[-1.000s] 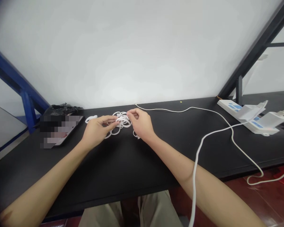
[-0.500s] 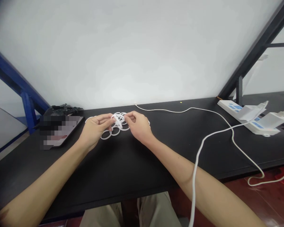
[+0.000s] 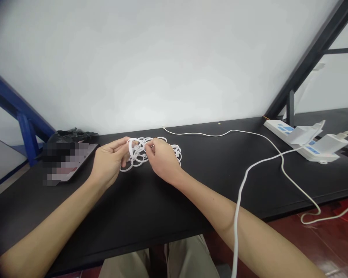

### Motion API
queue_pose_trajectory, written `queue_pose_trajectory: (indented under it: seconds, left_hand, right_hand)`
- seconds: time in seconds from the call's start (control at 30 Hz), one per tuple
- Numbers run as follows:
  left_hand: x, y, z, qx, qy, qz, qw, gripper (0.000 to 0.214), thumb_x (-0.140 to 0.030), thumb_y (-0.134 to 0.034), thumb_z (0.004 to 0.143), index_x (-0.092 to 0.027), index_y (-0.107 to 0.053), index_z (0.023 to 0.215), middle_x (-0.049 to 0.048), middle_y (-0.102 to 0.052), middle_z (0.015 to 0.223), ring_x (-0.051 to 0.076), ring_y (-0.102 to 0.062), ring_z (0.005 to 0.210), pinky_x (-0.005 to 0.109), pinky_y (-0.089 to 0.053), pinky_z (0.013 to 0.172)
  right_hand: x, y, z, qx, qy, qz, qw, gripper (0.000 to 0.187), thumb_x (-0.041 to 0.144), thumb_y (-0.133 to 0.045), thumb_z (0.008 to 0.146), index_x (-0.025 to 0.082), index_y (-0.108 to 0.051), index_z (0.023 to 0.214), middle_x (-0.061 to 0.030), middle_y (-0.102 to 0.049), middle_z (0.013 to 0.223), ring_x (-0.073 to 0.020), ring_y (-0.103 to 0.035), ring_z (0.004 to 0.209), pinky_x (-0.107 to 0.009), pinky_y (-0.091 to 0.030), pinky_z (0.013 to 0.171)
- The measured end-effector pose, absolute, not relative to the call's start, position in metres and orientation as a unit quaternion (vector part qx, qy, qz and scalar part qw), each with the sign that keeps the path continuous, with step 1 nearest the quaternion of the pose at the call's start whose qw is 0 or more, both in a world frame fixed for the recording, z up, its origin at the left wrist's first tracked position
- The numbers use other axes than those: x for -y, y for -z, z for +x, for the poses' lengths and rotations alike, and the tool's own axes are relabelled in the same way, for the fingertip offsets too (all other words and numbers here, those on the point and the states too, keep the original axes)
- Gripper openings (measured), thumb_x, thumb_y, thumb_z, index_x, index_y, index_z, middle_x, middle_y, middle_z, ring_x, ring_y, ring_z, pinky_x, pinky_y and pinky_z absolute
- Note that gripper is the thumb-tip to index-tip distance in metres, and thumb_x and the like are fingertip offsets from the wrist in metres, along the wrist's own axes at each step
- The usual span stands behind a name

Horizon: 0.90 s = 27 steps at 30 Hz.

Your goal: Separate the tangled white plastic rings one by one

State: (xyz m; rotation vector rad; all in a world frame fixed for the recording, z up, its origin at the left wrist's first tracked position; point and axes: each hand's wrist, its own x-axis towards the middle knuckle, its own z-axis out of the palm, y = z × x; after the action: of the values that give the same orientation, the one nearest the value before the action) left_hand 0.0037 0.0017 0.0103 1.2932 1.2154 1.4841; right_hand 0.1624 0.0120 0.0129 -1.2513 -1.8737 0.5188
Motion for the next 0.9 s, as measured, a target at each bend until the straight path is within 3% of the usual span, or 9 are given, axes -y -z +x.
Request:
queue_pose_trajectory:
  seconds: [0.2,0.33,0.47,0.63,0.73,0.9]
  left_hand:
    - [0.002,-0.016,0.002,-0.488,-0.585,0.536,0.363,0.029,-0.042,-0.072,0.076,-0.021,-0.076,0.096,-0.0037,-0.060,0.055,0.006,-0.034,0.040,0.022,-0.026,0.041]
    - [0.001,-0.017,-0.004,-0.565,-0.508,0.613,0.218,0.024,-0.040,-0.069,0.078,-0.024,-0.078,0.093,-0.0004,-0.073,0.073,0.009,-0.047,0.046,0.024,-0.036,0.047]
    - [-0.001,-0.014,-0.009,-0.599,-0.403,0.685,0.102,0.020,-0.036,-0.063,0.082,-0.025,-0.078,0.089,-0.0017,-0.072,0.068,0.011,-0.050,0.047,0.026,-0.041,0.056]
    - [-0.006,-0.008,-0.014,-0.620,-0.305,0.714,0.115,0.023,-0.039,-0.060,0.084,-0.024,-0.075,0.094,0.0001,-0.076,0.084,0.016,-0.063,0.065,0.026,-0.045,0.065]
    - [-0.008,-0.005,-0.016,-0.631,-0.286,0.712,0.114,0.023,-0.038,-0.060,0.084,-0.025,-0.074,0.096,-0.0004,-0.076,0.086,0.018,-0.066,0.075,0.028,-0.047,0.070]
    - [-0.007,-0.006,-0.013,-0.638,-0.287,0.709,0.094,0.035,-0.037,-0.057,0.086,-0.023,-0.067,0.115,0.0014,-0.075,0.100,0.022,-0.067,0.087,0.035,-0.050,0.082]
  right_hand:
    - [-0.014,-0.008,0.163,0.772,-0.179,-0.505,0.343,0.014,0.022,-0.055,0.090,0.019,-0.065,0.082,-0.0031,-0.059,0.084,-0.0141,-0.053,0.075,-0.027,-0.041,0.071]
    - [-0.019,-0.006,0.168,0.760,-0.166,-0.484,0.400,0.010,0.024,-0.056,0.090,0.019,-0.065,0.088,-0.0018,-0.060,0.083,-0.0128,-0.054,0.074,-0.027,-0.042,0.072]
    - [-0.026,-0.009,0.174,0.713,-0.202,-0.505,0.443,0.011,0.029,-0.062,0.086,0.020,-0.067,0.087,-0.0009,-0.063,0.083,-0.0114,-0.056,0.068,-0.027,-0.046,0.069]
    - [-0.032,-0.014,0.176,0.638,-0.363,-0.503,0.456,0.017,0.031,-0.065,0.083,0.017,-0.066,0.094,-0.0015,-0.067,0.078,-0.0105,-0.063,0.058,-0.026,-0.053,0.062]
    - [-0.031,-0.014,0.175,0.630,-0.384,-0.475,0.481,0.017,0.030,-0.067,0.082,0.017,-0.065,0.092,-0.0022,-0.069,0.077,-0.0121,-0.068,0.064,-0.028,-0.057,0.068]
    - [-0.028,-0.013,0.172,0.633,-0.396,-0.427,0.509,0.018,0.033,-0.068,0.080,0.018,-0.060,0.088,-0.0010,-0.067,0.077,-0.0119,-0.066,0.065,-0.026,-0.057,0.063]
